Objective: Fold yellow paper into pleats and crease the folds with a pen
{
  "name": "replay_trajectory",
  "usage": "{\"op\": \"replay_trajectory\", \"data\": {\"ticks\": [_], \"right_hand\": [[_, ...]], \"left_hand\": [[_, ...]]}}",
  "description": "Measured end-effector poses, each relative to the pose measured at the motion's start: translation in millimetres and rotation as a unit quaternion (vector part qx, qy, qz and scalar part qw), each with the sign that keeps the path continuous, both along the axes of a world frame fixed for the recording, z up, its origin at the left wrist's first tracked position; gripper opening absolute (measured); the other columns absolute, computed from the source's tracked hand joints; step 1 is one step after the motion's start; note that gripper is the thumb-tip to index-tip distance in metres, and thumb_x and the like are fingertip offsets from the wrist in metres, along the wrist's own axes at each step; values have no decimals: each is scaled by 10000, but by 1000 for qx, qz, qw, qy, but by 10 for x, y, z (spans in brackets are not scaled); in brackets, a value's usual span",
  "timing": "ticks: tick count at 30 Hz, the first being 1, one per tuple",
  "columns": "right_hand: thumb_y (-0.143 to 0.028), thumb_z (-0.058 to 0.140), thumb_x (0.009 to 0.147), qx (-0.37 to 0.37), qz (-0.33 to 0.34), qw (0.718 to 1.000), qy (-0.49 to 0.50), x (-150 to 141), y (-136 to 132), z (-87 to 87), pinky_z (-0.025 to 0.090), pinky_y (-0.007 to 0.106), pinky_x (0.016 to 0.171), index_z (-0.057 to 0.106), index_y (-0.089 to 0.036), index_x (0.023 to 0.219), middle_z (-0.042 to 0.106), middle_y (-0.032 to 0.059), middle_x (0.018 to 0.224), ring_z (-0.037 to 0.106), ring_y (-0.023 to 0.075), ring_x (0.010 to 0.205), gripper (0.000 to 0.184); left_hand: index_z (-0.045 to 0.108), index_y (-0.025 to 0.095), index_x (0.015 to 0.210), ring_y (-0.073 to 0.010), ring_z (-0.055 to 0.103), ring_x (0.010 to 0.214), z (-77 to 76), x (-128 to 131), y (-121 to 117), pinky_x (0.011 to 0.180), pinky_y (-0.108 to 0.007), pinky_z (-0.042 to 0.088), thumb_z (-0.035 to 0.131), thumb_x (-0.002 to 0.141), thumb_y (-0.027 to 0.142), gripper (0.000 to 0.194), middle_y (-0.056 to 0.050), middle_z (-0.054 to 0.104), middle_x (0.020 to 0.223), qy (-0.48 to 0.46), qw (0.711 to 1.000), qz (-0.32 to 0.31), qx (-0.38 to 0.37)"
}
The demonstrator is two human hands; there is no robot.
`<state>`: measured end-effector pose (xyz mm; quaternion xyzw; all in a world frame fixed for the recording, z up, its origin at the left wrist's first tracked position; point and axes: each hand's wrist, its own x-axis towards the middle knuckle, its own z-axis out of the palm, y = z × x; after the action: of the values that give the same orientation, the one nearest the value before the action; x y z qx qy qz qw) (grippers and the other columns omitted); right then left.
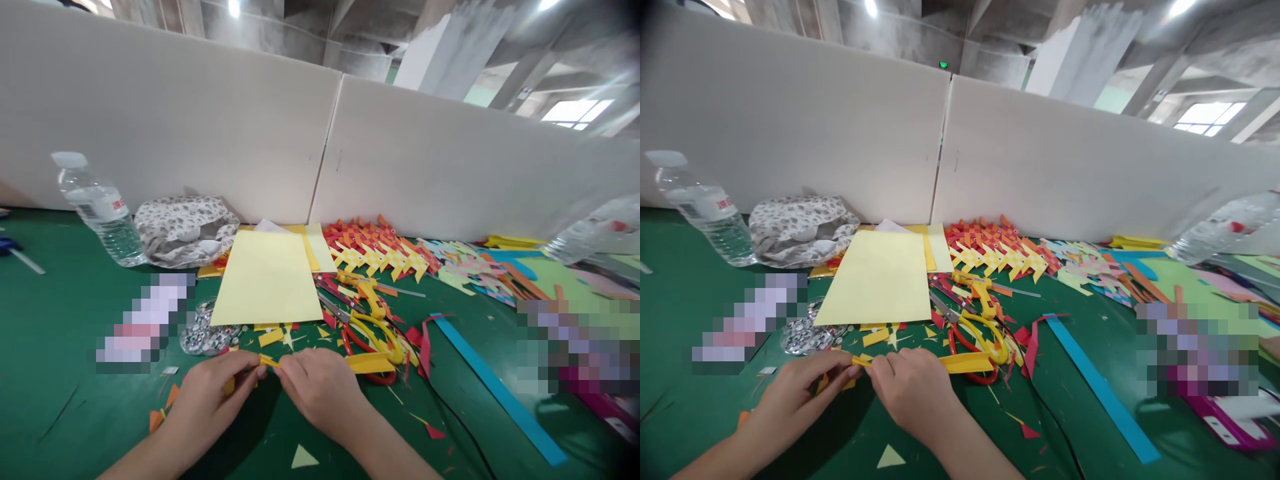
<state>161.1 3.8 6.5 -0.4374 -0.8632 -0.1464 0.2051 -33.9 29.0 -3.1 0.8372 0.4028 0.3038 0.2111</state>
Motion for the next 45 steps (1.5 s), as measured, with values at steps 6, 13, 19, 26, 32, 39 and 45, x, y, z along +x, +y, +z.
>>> {"op": "replay_trajectory", "data": {"ticks": [6, 13, 19, 26, 32, 39, 45], "right_hand": [[-210, 339, 976, 28, 5, 1000, 2, -43, -10, -22, 219, 293, 506, 501, -189, 704, 523, -21, 524, 480, 132, 479, 317], [-219, 292, 992, 18, 5, 1000, 6, -49, -13, -35, 244, 285, 515, 504, -186, 734, 532, -13, 557, 480, 139, 500, 336], [-276, 274, 991, -27, 1, 999, 19, -26, 25, 15, 263, 293, 553, 522, -176, 864, 575, 27, 691, 497, 169, 613, 296], [-254, 339, 968, 6, 50, 999, -14, 4, -1, 40, 252, 300, 555, 488, -183, 756, 521, 5, 637, 454, 159, 581, 269], [-179, 358, 928, 11, 79, 996, -38, -22, -51, 63, 255, 294, 529, 481, -191, 734, 495, -2, 627, 450, 155, 575, 230], [-229, 398, 910, -24, 57, 997, -51, 11, -34, 106, 261, 291, 499, 486, -201, 729, 515, -4, 642, 477, 154, 577, 204], [-189, 427, 893, 28, 38, 998, -44, -65, -70, 11, 252, 299, 469, 481, -199, 711, 511, -11, 582, 475, 150, 514, 189]], "left_hand": [[610, 193, 771, -136, 594, 524, -71, -13, -55, 533, -242, 426, 474, 879, 150, 179, 4, 679, 641, 70, 955, -3, 290], [607, 190, 726, -121, 610, 525, -15, 18, -36, 539, -230, 452, 479, 880, 179, 200, 11, 686, 643, 37, 962, -1, 270], [586, 194, 662, -85, 506, 450, 58, -14, 13, 447, -176, 384, 493, 857, 265, 227, 47, 560, 519, -21, 999, 25, 42], [566, 188, 626, -80, 453, 477, 134, -32, 30, 445, -171, 346, 510, 802, 240, 191, 51, 529, 537, -34, 988, -60, -140], [588, 207, 739, -100, 553, 567, 114, -61, -34, 560, -201, 398, 397, 891, 203, 244, 26, 614, 637, -10, 985, -140, -100], [494, 211, 720, -128, 521, 532, 71, -72, -35, 524, -238, 354, 292, 892, 170, 268, 18, 571, 626, 94, 986, -134, 38], [484, 205, 667, -135, 506, 465, -26, -15, -32, 475, -255, 323, 307, 927, 196, 315, 23, 545, 556, 129, 974, -74, 173]]}}
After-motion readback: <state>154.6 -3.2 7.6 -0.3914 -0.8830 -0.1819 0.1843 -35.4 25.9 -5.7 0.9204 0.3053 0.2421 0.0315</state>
